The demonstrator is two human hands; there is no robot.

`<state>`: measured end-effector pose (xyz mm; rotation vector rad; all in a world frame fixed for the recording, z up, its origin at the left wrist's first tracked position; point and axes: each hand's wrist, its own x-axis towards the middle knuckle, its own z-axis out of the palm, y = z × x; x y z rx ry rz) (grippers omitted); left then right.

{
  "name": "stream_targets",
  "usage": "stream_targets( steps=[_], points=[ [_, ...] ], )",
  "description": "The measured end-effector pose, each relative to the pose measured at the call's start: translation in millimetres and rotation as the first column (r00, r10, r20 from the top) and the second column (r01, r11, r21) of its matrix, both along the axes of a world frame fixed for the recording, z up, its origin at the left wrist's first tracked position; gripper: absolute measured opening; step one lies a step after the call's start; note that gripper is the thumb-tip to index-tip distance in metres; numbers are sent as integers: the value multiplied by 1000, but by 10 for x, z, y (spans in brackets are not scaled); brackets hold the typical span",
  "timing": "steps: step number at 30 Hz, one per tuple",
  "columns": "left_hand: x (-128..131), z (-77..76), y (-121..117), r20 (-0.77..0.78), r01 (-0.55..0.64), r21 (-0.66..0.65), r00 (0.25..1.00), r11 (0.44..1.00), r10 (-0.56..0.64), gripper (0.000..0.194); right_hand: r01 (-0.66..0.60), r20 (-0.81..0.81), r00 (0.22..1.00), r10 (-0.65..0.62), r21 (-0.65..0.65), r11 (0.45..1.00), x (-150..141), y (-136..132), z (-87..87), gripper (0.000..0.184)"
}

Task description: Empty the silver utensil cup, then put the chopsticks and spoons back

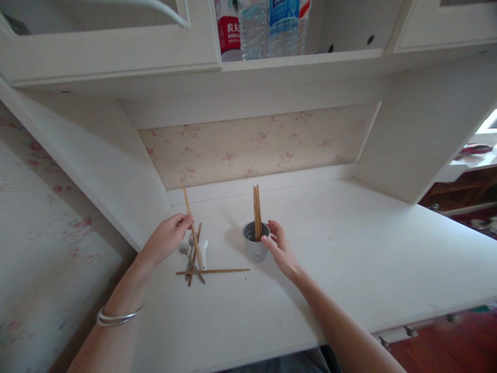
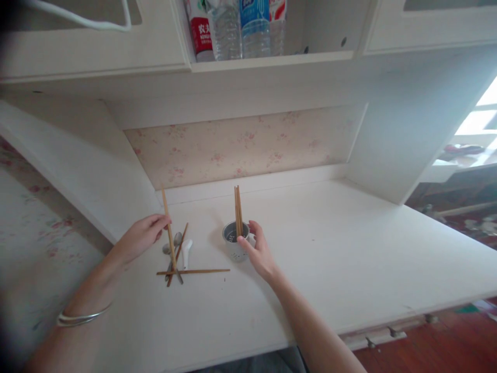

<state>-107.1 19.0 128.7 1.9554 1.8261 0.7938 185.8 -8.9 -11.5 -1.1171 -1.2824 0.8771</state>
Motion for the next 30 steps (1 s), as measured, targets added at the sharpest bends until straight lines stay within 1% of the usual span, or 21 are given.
stream_targets(
  steps=[2,3,5,7,10,13,16,20,24,28,30],
  points=[
    [285,151,6,97,33,86,994,996,-42,47,-5,33,999,5,5,1000,-7,-5,-31,71],
    [416,201,33,127,52,141,989,989,-71,47,-3,52,999,3,4,1000,-10,-6,-46,77],
    [653,250,127,161,92,215,979,972,-128,47,3,107,994,-3,0,1000,-16,-9,-66,84],
    [856,238,251,174,122,269,969,955,-173,46,3,163,987,-5,11,1000,-23,-13,-68,87],
    [1107,125,422,120,190,305,964,933,-235,41,-23,193,981,14,48,999,-36,-23,-42,85],
    [1286,-68,510,18,252,287,963,924,-268,36,-41,175,984,31,57,998,-47,-27,-12,83],
    [1384,-290,507,-70,279,257,960,925,-271,34,-18,173,985,9,48,999,-51,-25,8,84],
    [1414,-526,444,-158,252,280,964,926,-215,36,-39,192,981,27,58,998,-53,-30,36,75],
    [1419,-640,407,-188,260,276,959,925,-213,38,-55,225,974,38,67,996,-57,-29,46,74],
    [1438,-689,389,-192,269,228,955,936,-228,39,-59,232,972,45,53,997,-58,-24,34,74],
    [1445,-705,376,-170,273,225,956,935,-238,41,-58,231,972,44,53,997,-56,-27,34,74]
  ],
)
